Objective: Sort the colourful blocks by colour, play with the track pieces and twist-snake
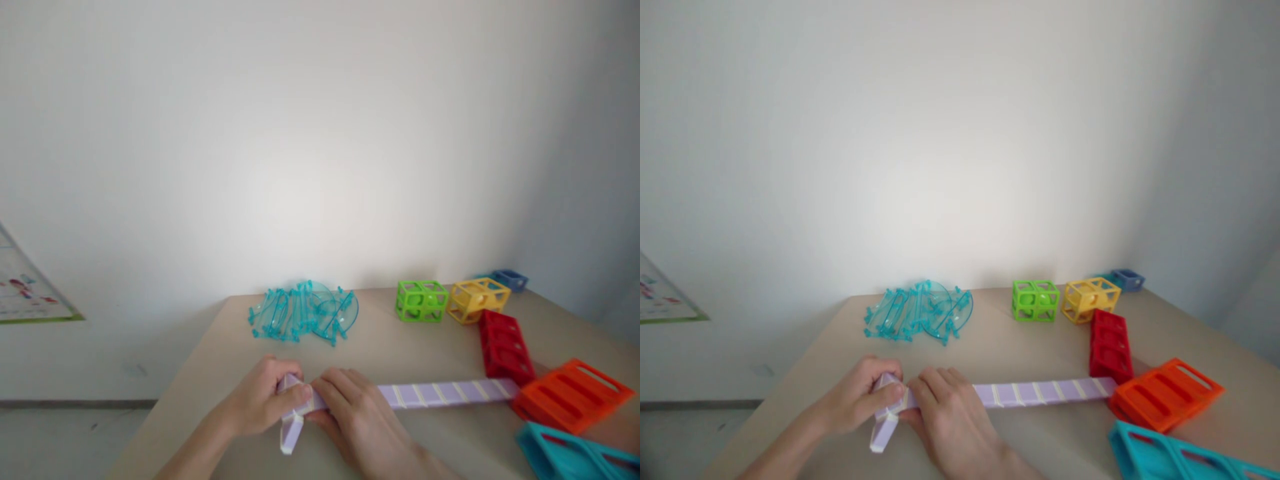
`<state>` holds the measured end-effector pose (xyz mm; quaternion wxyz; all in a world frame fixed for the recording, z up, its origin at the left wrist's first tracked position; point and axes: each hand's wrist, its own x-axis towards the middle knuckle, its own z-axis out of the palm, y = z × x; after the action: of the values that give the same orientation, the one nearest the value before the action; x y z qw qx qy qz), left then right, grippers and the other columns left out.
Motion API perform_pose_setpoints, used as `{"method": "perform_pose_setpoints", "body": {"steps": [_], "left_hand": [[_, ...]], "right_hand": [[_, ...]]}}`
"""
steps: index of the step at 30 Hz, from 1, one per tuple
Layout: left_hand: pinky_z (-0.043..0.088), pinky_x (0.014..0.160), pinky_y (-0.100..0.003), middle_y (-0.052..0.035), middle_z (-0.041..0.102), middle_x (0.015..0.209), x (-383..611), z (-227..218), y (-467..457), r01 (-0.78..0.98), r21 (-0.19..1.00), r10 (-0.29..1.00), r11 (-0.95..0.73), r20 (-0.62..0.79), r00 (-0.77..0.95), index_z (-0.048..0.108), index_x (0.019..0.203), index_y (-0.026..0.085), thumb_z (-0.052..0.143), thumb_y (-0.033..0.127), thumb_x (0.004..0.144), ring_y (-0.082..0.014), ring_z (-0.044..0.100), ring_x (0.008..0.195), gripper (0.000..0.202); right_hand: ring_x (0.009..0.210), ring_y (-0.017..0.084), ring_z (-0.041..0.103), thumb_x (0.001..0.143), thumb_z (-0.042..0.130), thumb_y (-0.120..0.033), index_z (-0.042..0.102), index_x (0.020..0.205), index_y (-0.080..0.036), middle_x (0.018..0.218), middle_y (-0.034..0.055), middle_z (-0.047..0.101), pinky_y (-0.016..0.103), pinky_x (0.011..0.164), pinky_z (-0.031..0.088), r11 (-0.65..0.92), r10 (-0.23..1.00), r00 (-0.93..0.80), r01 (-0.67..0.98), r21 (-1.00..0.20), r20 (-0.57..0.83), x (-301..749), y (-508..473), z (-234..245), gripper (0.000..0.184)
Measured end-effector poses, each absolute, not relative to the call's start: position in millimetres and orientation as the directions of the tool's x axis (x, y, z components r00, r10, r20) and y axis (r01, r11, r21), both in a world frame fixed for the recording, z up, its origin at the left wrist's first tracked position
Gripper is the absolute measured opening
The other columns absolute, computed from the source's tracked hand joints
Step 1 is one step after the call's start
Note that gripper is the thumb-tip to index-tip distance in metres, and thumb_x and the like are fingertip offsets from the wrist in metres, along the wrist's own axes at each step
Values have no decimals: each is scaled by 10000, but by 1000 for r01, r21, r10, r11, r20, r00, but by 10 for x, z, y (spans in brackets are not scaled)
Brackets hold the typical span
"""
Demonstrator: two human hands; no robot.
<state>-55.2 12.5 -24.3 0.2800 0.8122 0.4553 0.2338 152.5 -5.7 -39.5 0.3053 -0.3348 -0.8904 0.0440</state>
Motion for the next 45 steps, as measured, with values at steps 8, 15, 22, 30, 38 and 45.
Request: {"method": "perform_pose_setpoints", "body": {"steps": [8,15,22,30,38,45], "left_hand": [[190,468,-234,51,382,514,-554,-109,132,668,645,884,-372,27,466,598,616,132,468,547,900,-91,340,501,518],[295,389,-204,-8,555,431,-490,-165,108,689,690,942,-220,-33,334,591,557,136,383,615,906,-126,533,376,628],[392,307,-217,-87,600,413,-503,-313,168,500,860,883,99,-308,355,610,526,98,371,727,843,-142,527,283,744],[443,312,-201,-71,624,416,-606,-212,179,158,963,740,217,-268,617,641,598,100,607,448,797,-169,598,324,402],[520,338,-250,-108,684,478,-493,-224,176,55,955,874,292,-290,390,676,641,78,642,511,785,-198,643,367,457],[511,344,-243,-126,701,501,-339,-271,123,32,921,892,389,-385,237,638,693,97,594,637,778,-205,652,371,548]], "right_hand": [[768,204,612,853,702,-265,616,928,-187,879,23,644,310,673,464,758,643,-606,589,-279,469,1489,-41,-458,138],[809,218,615,874,656,-183,618,939,-183,895,39,631,328,697,489,685,725,-560,650,-330,401,1512,-29,-366,75],[820,216,606,949,549,-240,610,983,-182,923,55,619,342,716,502,676,736,-565,641,-363,373,1506,-36,-382,91],[906,221,577,866,446,-57,535,1063,-168,1000,89,569,345,782,509,735,678,-609,543,-406,411,1571,-107,-282,243],[928,225,580,887,379,-3,516,1138,-161,1047,107,554,374,809,534,700,714,-543,577,-421,443,1542,-60,-384,327],[986,242,569,805,396,76,445,1325,-133,1107,135,552,416,867,536,699,709,-517,607,-377,480,1546,-3,-437,563]]}}
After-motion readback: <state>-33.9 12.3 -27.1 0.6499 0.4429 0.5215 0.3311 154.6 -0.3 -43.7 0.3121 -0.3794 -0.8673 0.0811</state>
